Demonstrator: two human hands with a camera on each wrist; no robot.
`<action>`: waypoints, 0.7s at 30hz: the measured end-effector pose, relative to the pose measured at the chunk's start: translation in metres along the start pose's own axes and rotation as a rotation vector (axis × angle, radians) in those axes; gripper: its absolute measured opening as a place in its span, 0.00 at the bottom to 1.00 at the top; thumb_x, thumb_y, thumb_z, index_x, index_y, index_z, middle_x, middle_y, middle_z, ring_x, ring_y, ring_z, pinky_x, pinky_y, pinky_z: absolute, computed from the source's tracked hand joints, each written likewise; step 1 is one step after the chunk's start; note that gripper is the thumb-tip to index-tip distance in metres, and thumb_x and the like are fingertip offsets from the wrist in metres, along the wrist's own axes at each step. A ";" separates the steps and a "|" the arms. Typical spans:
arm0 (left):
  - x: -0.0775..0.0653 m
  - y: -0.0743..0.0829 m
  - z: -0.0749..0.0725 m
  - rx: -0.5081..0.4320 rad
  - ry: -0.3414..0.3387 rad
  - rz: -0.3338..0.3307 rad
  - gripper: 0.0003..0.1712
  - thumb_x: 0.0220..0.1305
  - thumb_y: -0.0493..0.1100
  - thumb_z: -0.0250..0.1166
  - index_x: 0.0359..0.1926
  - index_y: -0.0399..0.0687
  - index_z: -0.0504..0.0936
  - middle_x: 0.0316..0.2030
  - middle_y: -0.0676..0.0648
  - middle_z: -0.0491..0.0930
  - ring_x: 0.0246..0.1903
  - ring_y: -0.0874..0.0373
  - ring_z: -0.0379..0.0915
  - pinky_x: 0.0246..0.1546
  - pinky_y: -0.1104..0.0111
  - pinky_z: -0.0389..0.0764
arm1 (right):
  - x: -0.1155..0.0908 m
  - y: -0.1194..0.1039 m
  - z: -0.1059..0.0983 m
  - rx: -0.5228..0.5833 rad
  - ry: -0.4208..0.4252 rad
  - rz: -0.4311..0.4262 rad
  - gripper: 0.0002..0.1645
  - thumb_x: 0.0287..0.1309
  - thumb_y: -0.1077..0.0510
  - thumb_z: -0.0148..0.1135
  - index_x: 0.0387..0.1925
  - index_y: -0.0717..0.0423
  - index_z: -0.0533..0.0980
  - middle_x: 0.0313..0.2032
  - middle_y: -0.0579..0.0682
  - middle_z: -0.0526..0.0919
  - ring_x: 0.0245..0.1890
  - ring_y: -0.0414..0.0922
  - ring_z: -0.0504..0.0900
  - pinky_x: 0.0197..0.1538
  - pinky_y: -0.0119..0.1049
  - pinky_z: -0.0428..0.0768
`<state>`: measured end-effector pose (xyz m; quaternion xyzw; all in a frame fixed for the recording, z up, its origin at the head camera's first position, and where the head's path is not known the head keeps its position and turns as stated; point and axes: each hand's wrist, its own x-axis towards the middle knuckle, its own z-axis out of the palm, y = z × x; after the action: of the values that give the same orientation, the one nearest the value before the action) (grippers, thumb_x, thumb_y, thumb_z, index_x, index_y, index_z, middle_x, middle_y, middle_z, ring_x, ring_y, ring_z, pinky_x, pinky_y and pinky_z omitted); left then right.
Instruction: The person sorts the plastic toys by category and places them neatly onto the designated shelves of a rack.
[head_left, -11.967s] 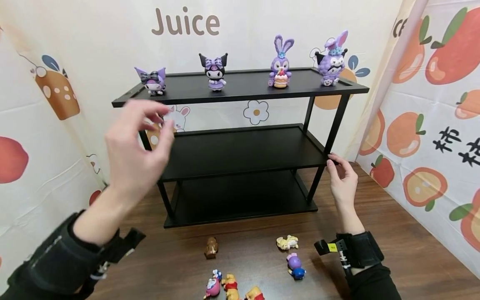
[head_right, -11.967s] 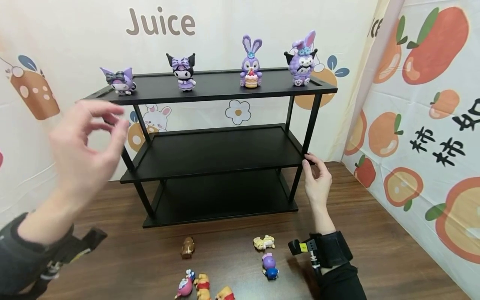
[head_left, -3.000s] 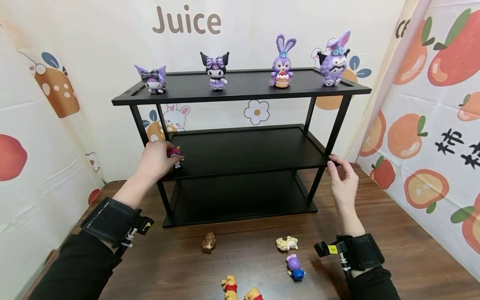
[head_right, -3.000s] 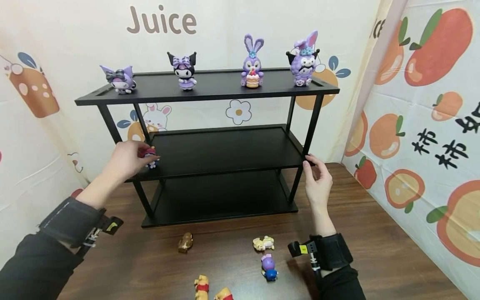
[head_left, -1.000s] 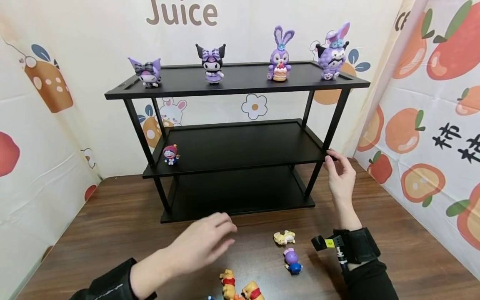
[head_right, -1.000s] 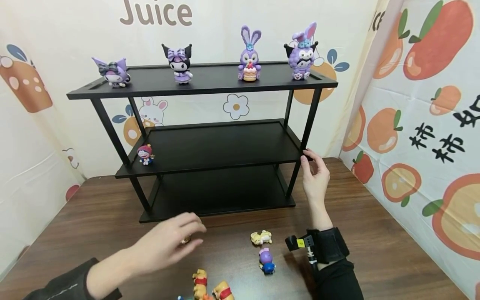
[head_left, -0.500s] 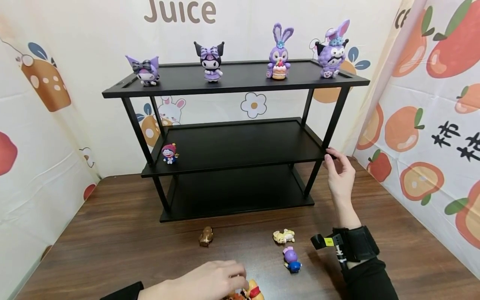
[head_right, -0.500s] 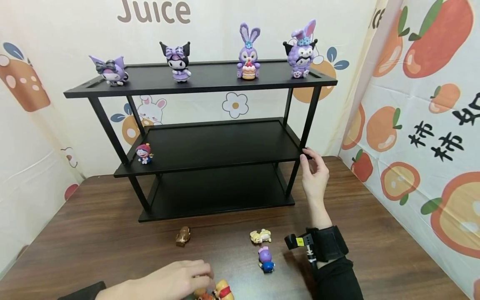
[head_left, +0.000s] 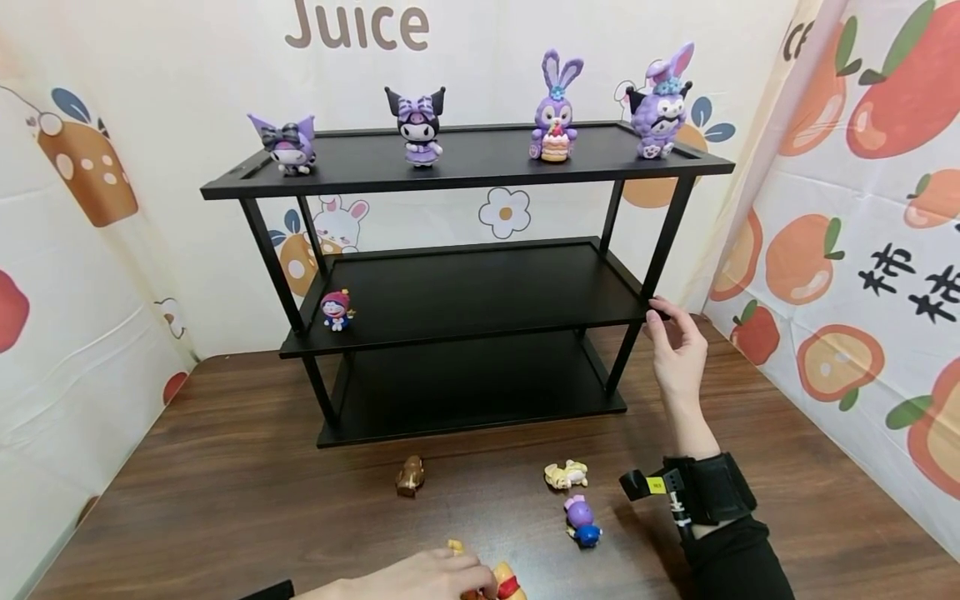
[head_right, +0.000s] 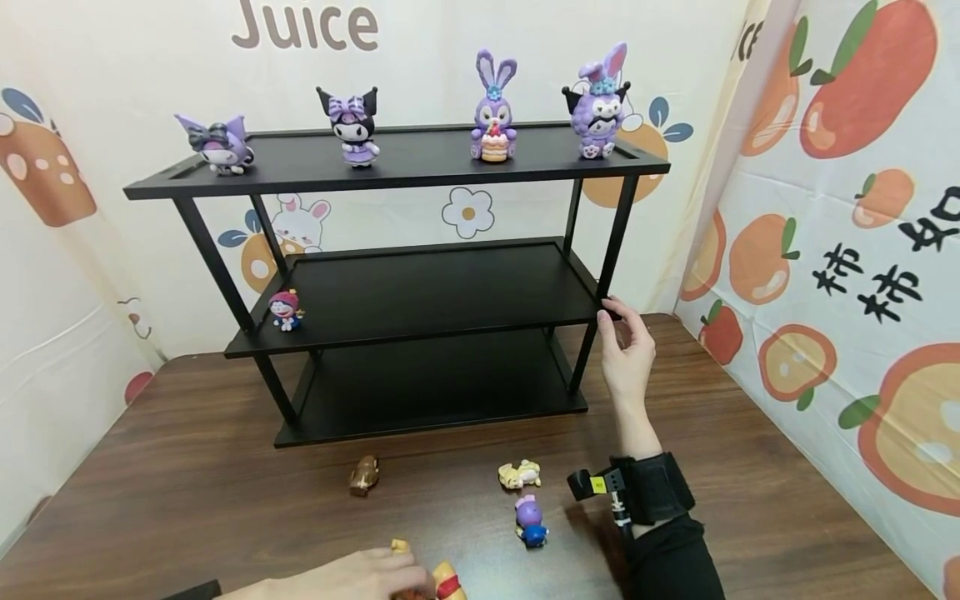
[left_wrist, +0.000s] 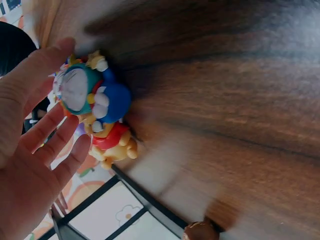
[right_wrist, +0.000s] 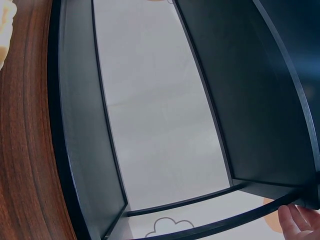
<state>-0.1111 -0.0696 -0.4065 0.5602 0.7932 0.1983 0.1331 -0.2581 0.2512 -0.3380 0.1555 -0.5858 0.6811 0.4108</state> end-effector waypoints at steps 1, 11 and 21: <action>0.000 -0.001 0.001 -0.006 -0.001 -0.002 0.16 0.63 0.52 0.51 0.47 0.51 0.72 0.41 0.61 0.71 0.39 0.76 0.63 0.38 0.82 0.66 | 0.000 0.000 0.000 -0.001 0.000 0.002 0.16 0.55 0.72 0.52 0.43 0.83 0.67 0.45 0.69 0.71 0.28 0.36 0.76 0.35 0.23 0.74; 0.002 -0.008 0.002 0.367 0.083 0.222 0.12 0.62 0.50 0.53 0.41 0.54 0.78 0.38 0.57 0.72 0.36 0.73 0.63 0.36 0.89 0.59 | -0.001 0.002 0.000 -0.005 0.004 0.013 0.17 0.54 0.72 0.52 0.43 0.83 0.67 0.45 0.68 0.71 0.28 0.35 0.76 0.35 0.23 0.74; 0.003 -0.015 -0.007 0.360 0.114 0.214 0.10 0.58 0.44 0.59 0.42 0.53 0.80 0.37 0.56 0.70 0.34 0.73 0.63 0.35 0.88 0.62 | 0.000 0.000 0.001 0.006 0.014 0.008 0.14 0.54 0.72 0.53 0.42 0.80 0.69 0.43 0.62 0.75 0.27 0.35 0.76 0.35 0.24 0.74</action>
<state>-0.1275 -0.0722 -0.4075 0.6438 0.7580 0.0978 -0.0360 -0.2582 0.2502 -0.3377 0.1496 -0.5813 0.6856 0.4119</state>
